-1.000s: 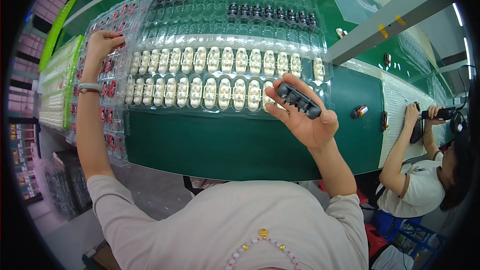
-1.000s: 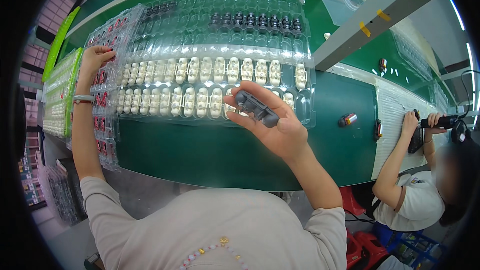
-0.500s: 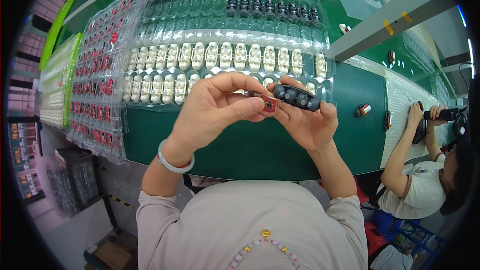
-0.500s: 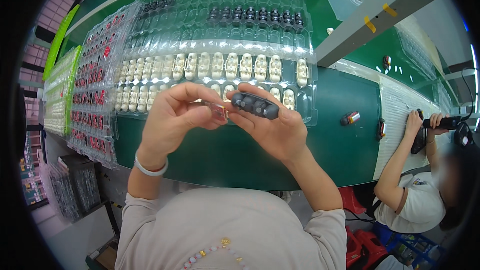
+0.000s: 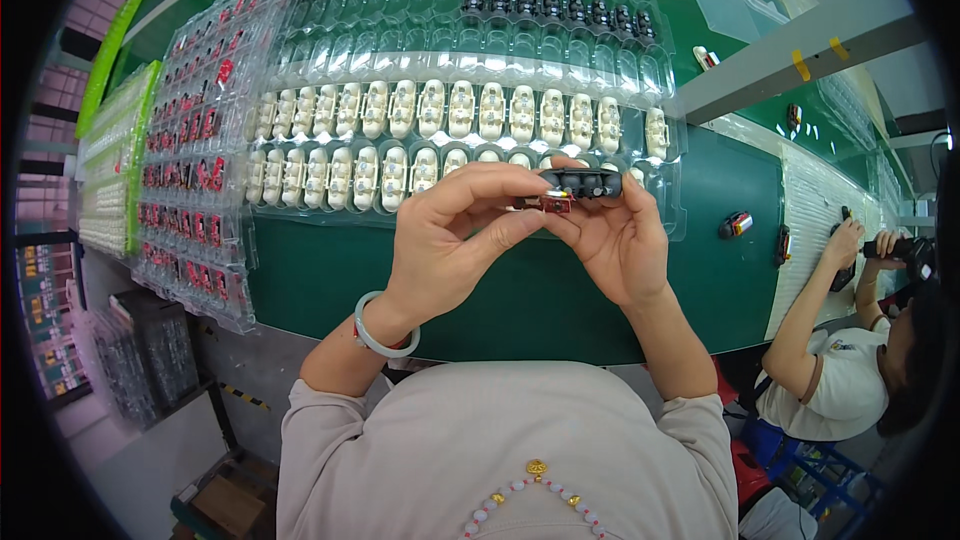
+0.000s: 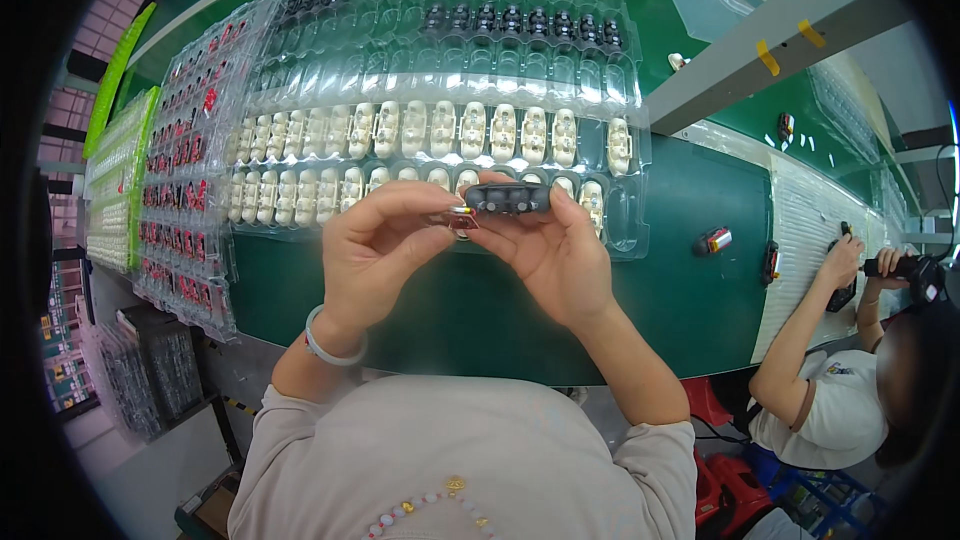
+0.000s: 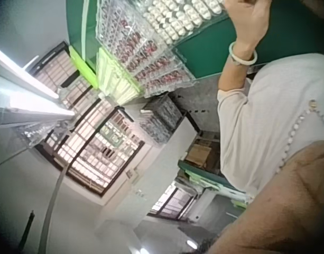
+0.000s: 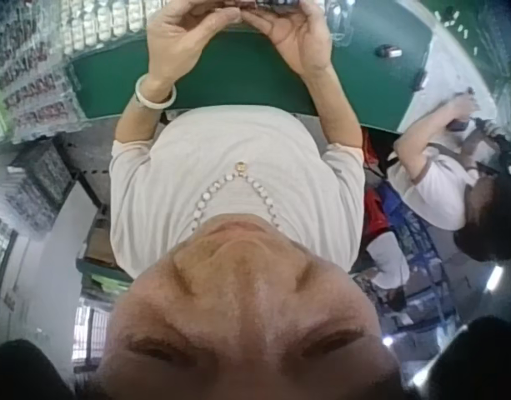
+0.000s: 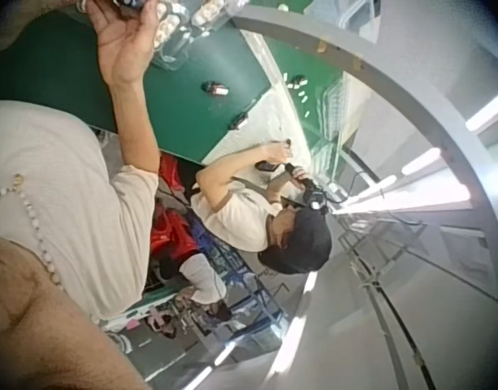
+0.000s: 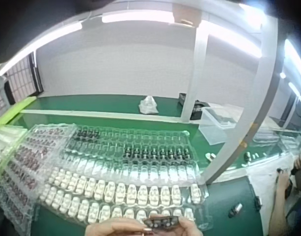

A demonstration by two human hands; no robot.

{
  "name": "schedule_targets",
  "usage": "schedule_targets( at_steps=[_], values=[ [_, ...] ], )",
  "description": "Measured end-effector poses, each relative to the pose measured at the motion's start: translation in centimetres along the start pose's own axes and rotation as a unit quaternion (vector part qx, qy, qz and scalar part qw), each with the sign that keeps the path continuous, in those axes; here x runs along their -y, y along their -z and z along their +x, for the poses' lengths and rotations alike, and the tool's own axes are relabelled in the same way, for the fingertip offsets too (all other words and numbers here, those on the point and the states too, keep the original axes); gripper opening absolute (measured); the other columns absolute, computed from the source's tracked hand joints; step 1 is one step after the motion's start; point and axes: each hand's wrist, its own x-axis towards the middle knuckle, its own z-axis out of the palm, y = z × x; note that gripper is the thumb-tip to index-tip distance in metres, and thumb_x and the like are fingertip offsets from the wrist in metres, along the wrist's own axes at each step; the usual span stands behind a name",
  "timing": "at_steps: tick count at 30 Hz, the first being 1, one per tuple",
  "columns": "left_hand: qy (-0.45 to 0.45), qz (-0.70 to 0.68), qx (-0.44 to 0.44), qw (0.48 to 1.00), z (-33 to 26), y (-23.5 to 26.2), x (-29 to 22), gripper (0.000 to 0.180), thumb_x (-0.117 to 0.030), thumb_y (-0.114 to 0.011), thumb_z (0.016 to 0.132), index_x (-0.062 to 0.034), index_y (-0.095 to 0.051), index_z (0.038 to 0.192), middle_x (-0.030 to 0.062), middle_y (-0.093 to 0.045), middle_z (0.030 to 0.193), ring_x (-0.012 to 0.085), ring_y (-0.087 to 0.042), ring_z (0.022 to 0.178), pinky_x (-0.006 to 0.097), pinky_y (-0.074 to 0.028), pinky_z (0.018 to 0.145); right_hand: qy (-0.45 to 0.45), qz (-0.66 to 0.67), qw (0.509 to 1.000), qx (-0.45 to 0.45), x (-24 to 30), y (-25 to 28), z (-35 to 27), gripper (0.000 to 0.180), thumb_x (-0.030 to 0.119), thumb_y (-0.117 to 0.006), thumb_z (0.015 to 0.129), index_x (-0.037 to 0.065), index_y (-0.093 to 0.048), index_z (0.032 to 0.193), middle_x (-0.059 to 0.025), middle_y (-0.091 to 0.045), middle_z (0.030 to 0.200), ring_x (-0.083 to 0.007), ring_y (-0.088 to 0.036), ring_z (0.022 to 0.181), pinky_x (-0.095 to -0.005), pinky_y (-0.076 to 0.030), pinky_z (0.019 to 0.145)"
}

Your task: The person inserts small batteries into black plastic electronic components at a factory assembly station. They pick up a component, insert a battery, and place the finished unit into a clear plastic tray. The process is repeated continuously for multiple units.

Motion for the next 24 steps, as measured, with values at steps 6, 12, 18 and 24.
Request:
schedule_targets(
  at_steps=[6, 12, 18, 24],
  values=[
    [-0.089, 0.108, 0.068, 0.988, 0.5, 0.7, 0.4, 0.022, 0.012, -0.062, 0.072, 0.0027, -0.062, 0.092, 0.0167, -0.062, 0.102, 0.0262, -0.058, 0.101, 0.036, -0.045, 0.09, -0.117, -0.001, 0.991, 0.07, -0.2, 1.5, -0.2, 0.05, 0.034, -0.024, 0.096, -0.006, -0.046, 0.115, -0.0221, -0.058, 0.102, -0.0338, -0.061, 0.09, -0.0418, -0.05, 0.081],
    [-0.025, 0.026, 0.095, 0.995, 0.2, -0.1, 0.9, 0.021, 0.014, -0.06, 0.073, 0.0026, -0.064, 0.091, 0.018, -0.062, 0.103, 0.0307, -0.052, 0.112, 0.039, -0.043, 0.094, -0.089, -0.082, 0.993, 0.011, 0.3, 0.5, -0.5, 0.045, 0.035, -0.028, 0.097, -0.004, -0.045, 0.113, -0.0192, -0.06, 0.096, -0.0294, -0.063, 0.084, -0.0383, -0.053, 0.076],
    [-0.047, 0.079, 0.083, 0.992, 0.5, -0.1, 0.7, 0.021, 0.013, -0.06, 0.074, 0.0024, -0.064, 0.092, 0.0169, -0.062, 0.104, 0.0295, -0.054, 0.109, 0.036, -0.046, 0.091, -0.054, -0.095, 0.994, 0.01, 0.5, -0.1, -0.9, 0.034, 0.027, -0.037, 0.096, -0.001, -0.042, 0.116, -0.0155, -0.058, 0.101, -0.0236, -0.061, 0.092, -0.0345, -0.052, 0.078],
    [-0.148, 0.239, 0.075, 0.957, 0.6, -0.1, 1.1, 0.031, 0.01, -0.061, 0.075, 0.0014, -0.06, 0.104, 0.0161, -0.061, 0.108, 0.0263, -0.057, 0.106, 0.035, -0.047, 0.089, -0.081, -0.134, 0.988, -0.014, 1.4, 0.5, -0.7, 0.03, 0.008, -0.054, 0.087, -0.002, -0.048, 0.115, -0.011, -0.058, 0.103, -0.0185, -0.059, 0.093, -0.0322, -0.051, 0.08]
  ],
)
